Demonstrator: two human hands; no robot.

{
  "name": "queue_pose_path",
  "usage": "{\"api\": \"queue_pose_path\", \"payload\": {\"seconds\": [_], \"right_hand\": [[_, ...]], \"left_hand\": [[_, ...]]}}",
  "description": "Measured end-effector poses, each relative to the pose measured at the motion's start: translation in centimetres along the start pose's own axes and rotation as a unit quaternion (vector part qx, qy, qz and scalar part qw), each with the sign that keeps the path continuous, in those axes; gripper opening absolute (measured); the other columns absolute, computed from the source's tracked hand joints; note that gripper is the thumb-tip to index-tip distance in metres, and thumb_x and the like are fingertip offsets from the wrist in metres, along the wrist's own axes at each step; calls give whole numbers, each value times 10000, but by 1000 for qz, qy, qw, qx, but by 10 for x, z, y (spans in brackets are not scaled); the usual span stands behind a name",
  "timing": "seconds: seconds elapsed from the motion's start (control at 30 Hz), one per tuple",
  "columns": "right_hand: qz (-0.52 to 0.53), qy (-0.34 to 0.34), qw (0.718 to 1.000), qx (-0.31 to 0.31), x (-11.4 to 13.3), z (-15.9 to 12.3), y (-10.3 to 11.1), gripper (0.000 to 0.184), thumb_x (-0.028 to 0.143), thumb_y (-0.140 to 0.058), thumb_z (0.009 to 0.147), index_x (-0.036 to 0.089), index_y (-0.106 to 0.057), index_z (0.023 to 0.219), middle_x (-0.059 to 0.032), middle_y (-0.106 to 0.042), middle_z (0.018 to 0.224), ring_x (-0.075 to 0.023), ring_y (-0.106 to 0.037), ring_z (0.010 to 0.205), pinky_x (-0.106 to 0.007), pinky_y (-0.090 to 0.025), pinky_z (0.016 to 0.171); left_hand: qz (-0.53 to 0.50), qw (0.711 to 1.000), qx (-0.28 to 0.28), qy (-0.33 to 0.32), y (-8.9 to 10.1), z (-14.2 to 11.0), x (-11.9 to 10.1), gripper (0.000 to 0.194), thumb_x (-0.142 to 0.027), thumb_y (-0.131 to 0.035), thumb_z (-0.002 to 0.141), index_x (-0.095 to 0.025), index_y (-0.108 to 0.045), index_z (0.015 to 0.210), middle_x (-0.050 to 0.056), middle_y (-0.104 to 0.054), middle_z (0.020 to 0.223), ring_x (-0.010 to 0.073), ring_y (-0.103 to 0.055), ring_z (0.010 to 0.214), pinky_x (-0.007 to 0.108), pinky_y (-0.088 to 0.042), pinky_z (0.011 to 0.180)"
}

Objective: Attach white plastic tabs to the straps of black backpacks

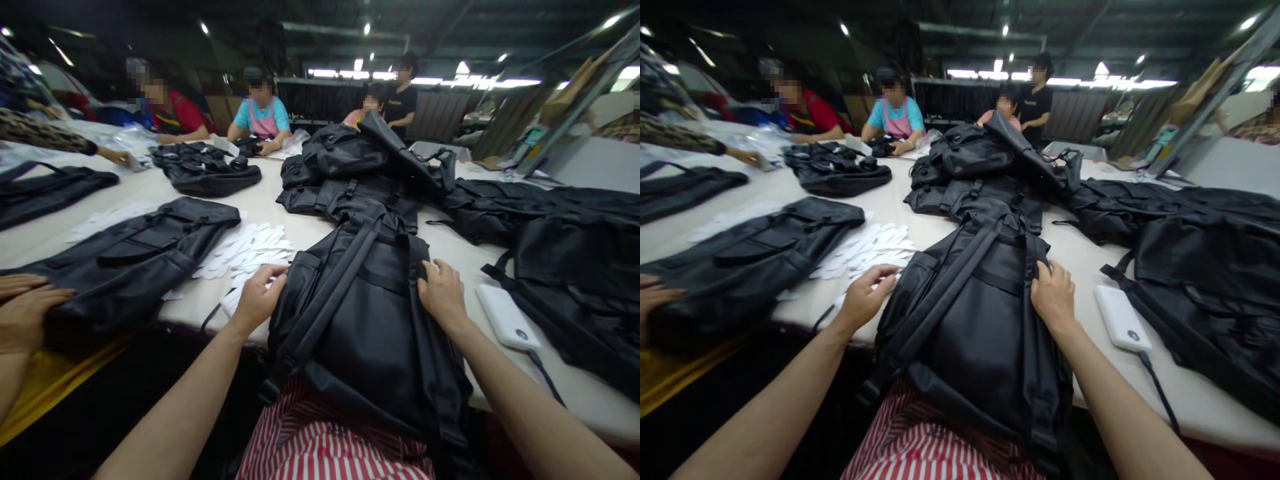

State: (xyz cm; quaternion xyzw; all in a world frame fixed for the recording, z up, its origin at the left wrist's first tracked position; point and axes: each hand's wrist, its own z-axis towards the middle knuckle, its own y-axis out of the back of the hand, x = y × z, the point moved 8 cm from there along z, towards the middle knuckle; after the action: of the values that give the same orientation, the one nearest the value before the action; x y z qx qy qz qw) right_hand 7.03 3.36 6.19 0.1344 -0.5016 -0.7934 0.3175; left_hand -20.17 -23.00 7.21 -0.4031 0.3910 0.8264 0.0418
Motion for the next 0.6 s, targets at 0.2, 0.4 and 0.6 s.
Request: {"api": "queue_pose_path", "payload": {"seconds": [0.2, 0.4, 0.6], "right_hand": [[106, 403, 903, 106, 174, -51, 34, 648, 270, -544, 760, 217, -313, 1363, -75, -293, 1434, -268, -261, 1294, -438, -316, 990], [115, 524, 838, 96, 234, -77, 29, 388, 135, -345, 875, 201, -483, 1232, -73, -570, 1205, -190, -475, 1141, -409, -253, 1020], [105, 397, 910, -62, 184, 3, 95, 459, 88, -420, 809, 203, -470, 1250, -61, -517, 1277, -207, -412, 1211, -387, -249, 997]], "left_hand": [[-34, 996, 64, 58, 17, -73, 11, 236, -287, -413, 841, -207, -618, 926, 40, -640, 960, 188, -574, 966, 321, -432, 899], [-82, 989, 122, -14, 12, -92, -6, 286, -204, -415, 827, -236, -634, 1009, 45, -606, 1121, 193, -508, 1112, 356, -363, 1006], [-181, 961, 206, -26, 10, -72, -43, 344, -329, -394, 873, -225, -606, 1123, 34, -549, 1260, 203, -429, 1218, 354, -289, 1060]]}}
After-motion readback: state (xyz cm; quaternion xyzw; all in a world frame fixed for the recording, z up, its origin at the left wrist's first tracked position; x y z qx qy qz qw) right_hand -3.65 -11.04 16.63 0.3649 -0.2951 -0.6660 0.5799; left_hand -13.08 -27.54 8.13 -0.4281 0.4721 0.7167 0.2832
